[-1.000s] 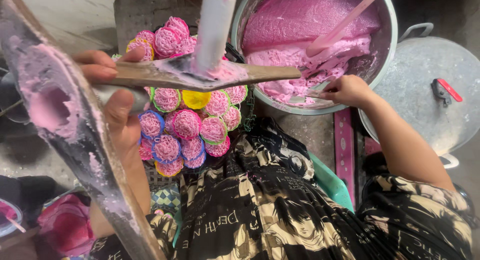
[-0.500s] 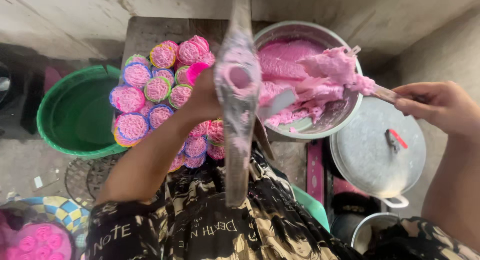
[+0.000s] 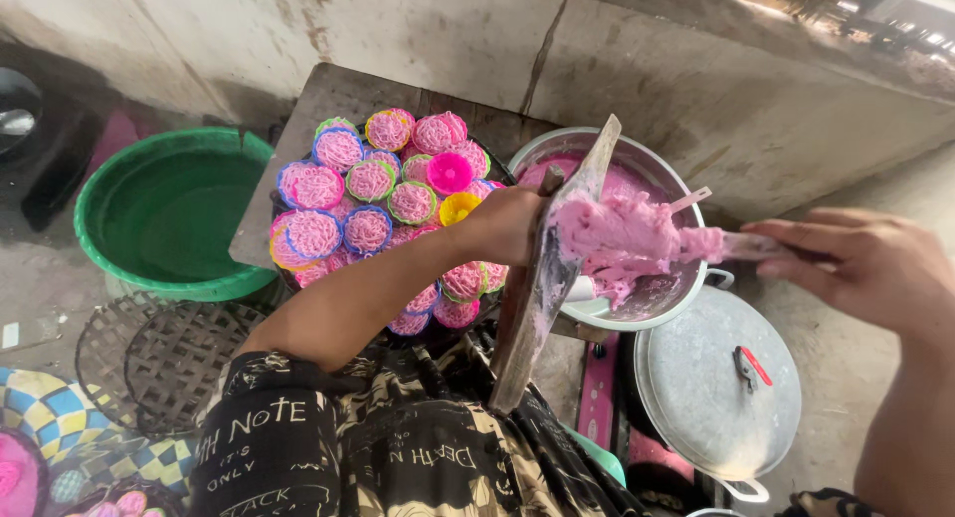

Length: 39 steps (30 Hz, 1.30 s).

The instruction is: The person presses pink paste into a wooden hand-press mold with a plunger to form decorative flower shapes, then removes the formed flower and places it onto trays with other finished flowers. They repeatedly scoop paste from a large basin and press new flowers one after another.

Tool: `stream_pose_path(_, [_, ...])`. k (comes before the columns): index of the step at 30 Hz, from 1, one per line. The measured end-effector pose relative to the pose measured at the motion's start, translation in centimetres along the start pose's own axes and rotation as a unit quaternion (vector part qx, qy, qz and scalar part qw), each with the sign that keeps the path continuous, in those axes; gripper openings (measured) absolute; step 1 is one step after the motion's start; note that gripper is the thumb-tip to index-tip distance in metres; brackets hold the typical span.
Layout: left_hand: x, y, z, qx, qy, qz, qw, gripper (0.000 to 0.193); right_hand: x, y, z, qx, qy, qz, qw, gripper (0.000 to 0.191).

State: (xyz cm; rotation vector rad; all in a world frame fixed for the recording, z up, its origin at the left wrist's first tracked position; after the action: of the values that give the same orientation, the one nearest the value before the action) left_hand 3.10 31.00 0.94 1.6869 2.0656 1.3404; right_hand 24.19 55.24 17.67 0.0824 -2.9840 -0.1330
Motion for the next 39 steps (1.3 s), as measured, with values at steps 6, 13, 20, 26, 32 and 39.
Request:
stream_pose_path(6, [0.5,2.8,0.6,0.035,-0.040,-0.066,0.996,0.032,2.6,-9.0,-6.9,-0.247,0.115,-0.110,0.956,0.030])
stream_pose_path(13, [0.4,1.3,0.3,0.011,-0.019,-0.171,0.985,0.031,1.3,-17.6,-2.9,-0.426,0.286,-0.228,0.828,0.025])
stream_pose_path(20, [0.0,1.3,1.7,0.041,0.045,-0.075,0.995,0.034,1.8,-13.9,-1.7,-0.178,0.208,-0.122,0.954,0.020])
stream_pose_path(26, [1.3,-2.8,0.7,-0.007,0.041,-0.142,0.989,0.035,-3.8,-9.9,-6.2,-0.193,0.232,-0.038,0.953,0.021])
stream_pose_path(32, [1.3,-1.9,2.2,0.044,0.016,-0.114,0.992,0.032,-4.6,-6.8,-5.7,-0.132,0.197,0.005,0.971,0.027])
stream_pose_path(39, [-0.1,2.6,1.8,0.047,0.077,-0.082,0.993,0.030,0.2,-10.2,-5.9,-0.262,-0.036,0.045,0.963,0.035])
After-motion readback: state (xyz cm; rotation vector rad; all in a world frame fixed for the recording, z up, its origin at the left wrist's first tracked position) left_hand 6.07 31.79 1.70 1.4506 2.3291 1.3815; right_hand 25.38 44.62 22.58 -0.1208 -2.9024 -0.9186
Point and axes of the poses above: each hand's wrist, its own x-axis towards the middle knuckle, its own z-axis out of the palm, y = z × x, the point moved 5 cm from there along x, towards the middle knuckle, and after that the axes turned 6 degrees about -x, right-handed, at the moved point
